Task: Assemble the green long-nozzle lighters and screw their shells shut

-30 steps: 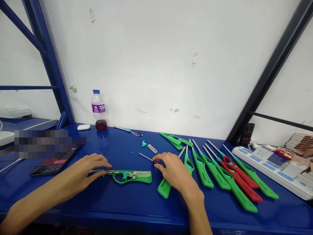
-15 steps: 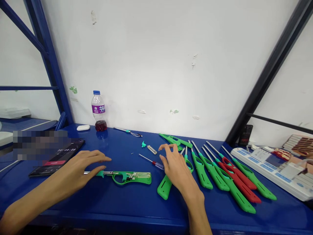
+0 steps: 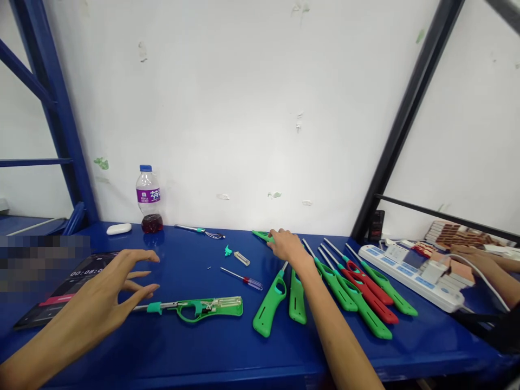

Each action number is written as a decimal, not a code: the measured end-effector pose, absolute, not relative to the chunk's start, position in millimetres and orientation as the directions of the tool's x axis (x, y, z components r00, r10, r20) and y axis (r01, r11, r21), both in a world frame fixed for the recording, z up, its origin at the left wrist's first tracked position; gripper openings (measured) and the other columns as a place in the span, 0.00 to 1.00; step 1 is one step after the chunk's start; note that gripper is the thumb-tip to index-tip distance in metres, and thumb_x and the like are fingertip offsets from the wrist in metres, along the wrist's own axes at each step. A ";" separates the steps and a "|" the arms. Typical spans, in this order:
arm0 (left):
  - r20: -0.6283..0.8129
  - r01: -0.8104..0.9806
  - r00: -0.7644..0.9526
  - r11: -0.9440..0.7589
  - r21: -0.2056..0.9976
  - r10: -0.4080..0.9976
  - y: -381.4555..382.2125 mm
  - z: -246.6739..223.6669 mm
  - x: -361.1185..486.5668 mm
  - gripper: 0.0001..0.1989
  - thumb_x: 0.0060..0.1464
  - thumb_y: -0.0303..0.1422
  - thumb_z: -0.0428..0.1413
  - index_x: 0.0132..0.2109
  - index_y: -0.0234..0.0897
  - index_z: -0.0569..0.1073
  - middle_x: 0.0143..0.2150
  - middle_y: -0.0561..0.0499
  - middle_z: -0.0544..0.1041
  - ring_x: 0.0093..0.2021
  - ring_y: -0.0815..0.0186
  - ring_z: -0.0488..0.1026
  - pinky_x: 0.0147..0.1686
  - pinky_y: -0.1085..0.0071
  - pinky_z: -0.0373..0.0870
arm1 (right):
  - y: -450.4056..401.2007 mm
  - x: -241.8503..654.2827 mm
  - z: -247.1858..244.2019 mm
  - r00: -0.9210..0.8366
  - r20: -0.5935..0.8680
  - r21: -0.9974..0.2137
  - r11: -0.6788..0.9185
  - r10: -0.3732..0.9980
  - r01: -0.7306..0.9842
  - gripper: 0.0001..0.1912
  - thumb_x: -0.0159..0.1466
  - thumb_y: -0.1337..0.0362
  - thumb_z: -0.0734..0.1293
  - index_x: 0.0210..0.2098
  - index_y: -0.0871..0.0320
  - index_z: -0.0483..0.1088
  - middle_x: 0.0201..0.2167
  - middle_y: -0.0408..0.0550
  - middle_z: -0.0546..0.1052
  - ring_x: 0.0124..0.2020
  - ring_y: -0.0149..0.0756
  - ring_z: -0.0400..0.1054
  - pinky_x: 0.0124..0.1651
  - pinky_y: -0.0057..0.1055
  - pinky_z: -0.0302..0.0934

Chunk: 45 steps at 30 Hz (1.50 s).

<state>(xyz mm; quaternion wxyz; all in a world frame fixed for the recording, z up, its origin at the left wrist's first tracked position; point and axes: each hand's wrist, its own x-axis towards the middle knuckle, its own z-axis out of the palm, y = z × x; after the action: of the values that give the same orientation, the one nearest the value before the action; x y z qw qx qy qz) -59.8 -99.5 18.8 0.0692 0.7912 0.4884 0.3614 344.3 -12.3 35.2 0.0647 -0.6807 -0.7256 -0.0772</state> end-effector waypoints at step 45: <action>0.532 0.759 0.364 -0.575 0.306 0.764 -108.8 17.0 -50.1 0.20 0.70 0.51 0.47 0.53 0.50 0.78 0.50 0.50 0.83 0.52 0.51 0.80 0.53 0.57 0.76 | -135.6 284.4 41.0 -0.334 0.135 -0.918 -0.009 0.933 -0.397 0.20 0.64 0.50 0.76 0.49 0.53 0.77 0.45 0.49 0.82 0.40 0.34 0.79 0.38 0.25 0.70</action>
<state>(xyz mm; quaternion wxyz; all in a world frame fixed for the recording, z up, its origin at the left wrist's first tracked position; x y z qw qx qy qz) -50.1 -108.8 17.0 0.0042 0.8259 0.4610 0.3245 284.4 -135.6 41.0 0.5074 -0.2747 -0.4879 0.6551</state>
